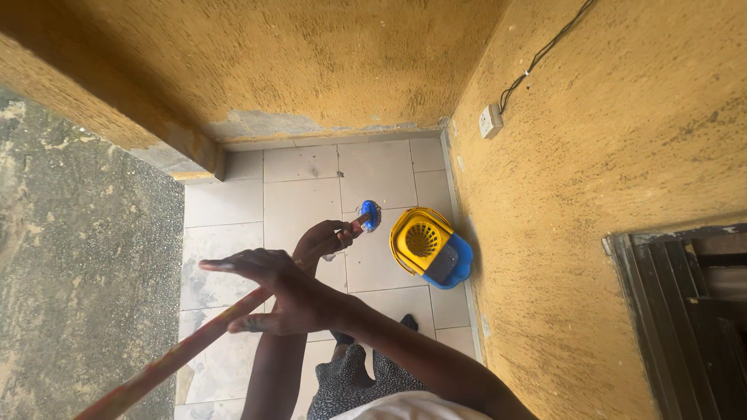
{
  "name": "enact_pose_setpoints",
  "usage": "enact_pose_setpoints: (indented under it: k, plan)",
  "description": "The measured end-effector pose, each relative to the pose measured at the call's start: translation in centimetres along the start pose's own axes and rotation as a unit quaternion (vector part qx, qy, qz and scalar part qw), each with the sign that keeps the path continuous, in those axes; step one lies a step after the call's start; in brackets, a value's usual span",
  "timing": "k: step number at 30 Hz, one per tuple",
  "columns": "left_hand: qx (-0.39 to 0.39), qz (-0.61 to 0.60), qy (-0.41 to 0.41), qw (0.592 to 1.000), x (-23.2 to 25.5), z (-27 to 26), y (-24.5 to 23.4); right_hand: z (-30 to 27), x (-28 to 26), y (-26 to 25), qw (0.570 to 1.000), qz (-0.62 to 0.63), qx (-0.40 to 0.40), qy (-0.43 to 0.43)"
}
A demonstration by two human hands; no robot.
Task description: The person mops a tiled floor using a string mop and a yellow and blue bucket. They repeatedly dip the mop into the bucket, wring it out using the built-in spinner, and scrub the floor in a small corner area.
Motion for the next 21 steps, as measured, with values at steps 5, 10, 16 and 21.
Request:
enact_pose_setpoints:
  k: [5,10,16,21]
  plan:
    - [0.081,-0.021,0.102,0.991,5.5,-5.8,-4.8,7.5,5.9,4.9,0.990,-0.103,-0.019,0.090]
    - [0.103,-0.059,0.151,0.981,11.0,-6.3,-6.5,11.3,16.7,3.1,0.977,-0.133,0.087,0.140]
    - [0.080,-0.023,0.076,0.994,10.2,-6.0,-6.7,9.4,23.6,0.6,0.973,-0.075,0.074,0.205]
    - [0.045,0.039,0.092,0.994,7.3,-9.7,-6.9,7.6,21.9,-0.3,0.936,0.120,0.268,0.193]
Point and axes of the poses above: each hand's wrist, its own z-axis towards the middle knuckle, its own y-axis out of the palm, x = y × z, the point moved 5 cm from there along z, towards the middle knuckle, and after that the axes turned 15 degrees about -x, right-handed, at the moved point
